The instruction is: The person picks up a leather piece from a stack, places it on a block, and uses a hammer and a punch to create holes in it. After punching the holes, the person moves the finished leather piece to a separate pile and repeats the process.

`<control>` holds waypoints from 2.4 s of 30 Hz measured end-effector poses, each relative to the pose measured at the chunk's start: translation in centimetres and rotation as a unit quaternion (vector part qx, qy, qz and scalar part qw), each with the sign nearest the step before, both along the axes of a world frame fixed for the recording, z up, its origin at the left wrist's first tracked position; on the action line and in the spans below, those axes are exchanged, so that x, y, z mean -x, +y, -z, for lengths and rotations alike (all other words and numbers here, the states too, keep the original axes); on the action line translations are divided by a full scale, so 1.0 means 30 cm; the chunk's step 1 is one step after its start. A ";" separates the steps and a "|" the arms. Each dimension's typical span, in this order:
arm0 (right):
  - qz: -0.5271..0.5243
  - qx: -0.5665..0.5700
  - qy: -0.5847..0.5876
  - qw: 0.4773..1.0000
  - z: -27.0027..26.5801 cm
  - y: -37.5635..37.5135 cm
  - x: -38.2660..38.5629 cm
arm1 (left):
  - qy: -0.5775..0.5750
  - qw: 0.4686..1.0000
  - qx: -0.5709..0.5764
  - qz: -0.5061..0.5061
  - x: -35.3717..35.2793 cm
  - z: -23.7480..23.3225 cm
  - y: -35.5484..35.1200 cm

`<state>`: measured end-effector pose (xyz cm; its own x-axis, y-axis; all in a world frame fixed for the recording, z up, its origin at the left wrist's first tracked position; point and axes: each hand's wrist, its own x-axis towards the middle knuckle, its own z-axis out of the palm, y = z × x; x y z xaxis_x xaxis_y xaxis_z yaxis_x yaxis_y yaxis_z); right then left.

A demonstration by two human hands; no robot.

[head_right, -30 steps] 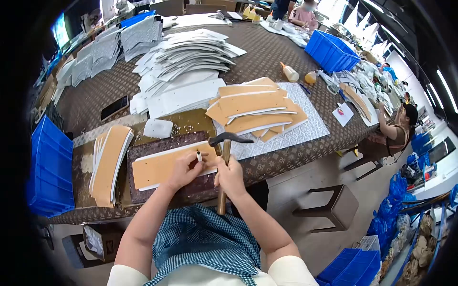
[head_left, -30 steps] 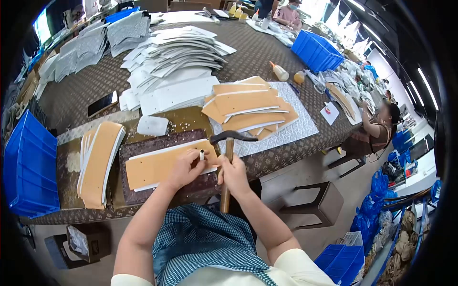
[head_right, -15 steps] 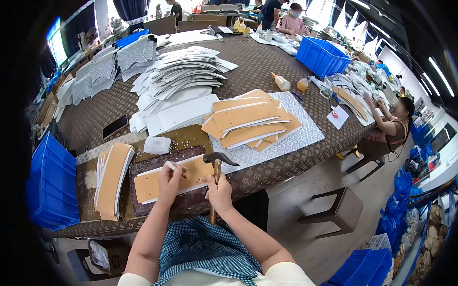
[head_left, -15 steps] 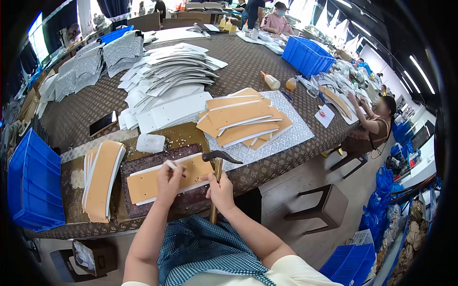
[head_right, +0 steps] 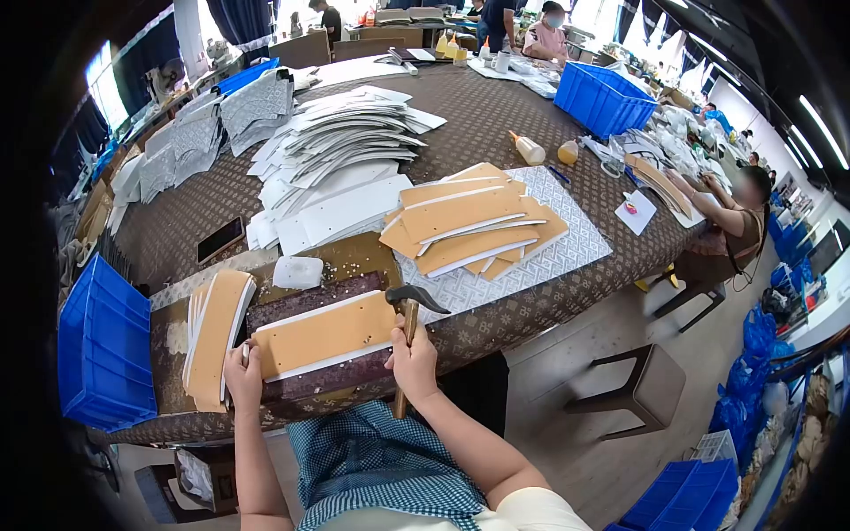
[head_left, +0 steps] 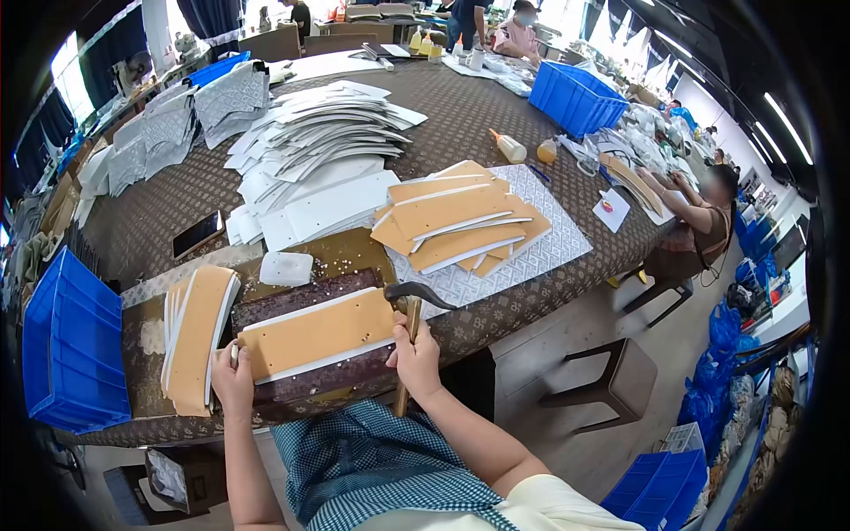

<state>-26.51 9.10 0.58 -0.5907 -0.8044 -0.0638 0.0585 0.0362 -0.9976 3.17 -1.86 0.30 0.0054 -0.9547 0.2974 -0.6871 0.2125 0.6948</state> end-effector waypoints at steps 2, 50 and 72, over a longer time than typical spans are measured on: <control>-0.004 0.003 0.024 1.000 -0.004 0.003 -0.003 | -0.004 1.000 -0.010 -0.001 -0.011 0.003 -0.008; -0.033 0.009 0.042 0.999 -0.015 0.017 -0.003 | 0.305 0.935 -0.099 0.150 0.449 -0.304 -0.285; -0.040 0.013 0.044 0.998 -0.012 0.018 0.002 | -0.187 0.977 -0.105 -0.017 -0.299 -0.164 -0.304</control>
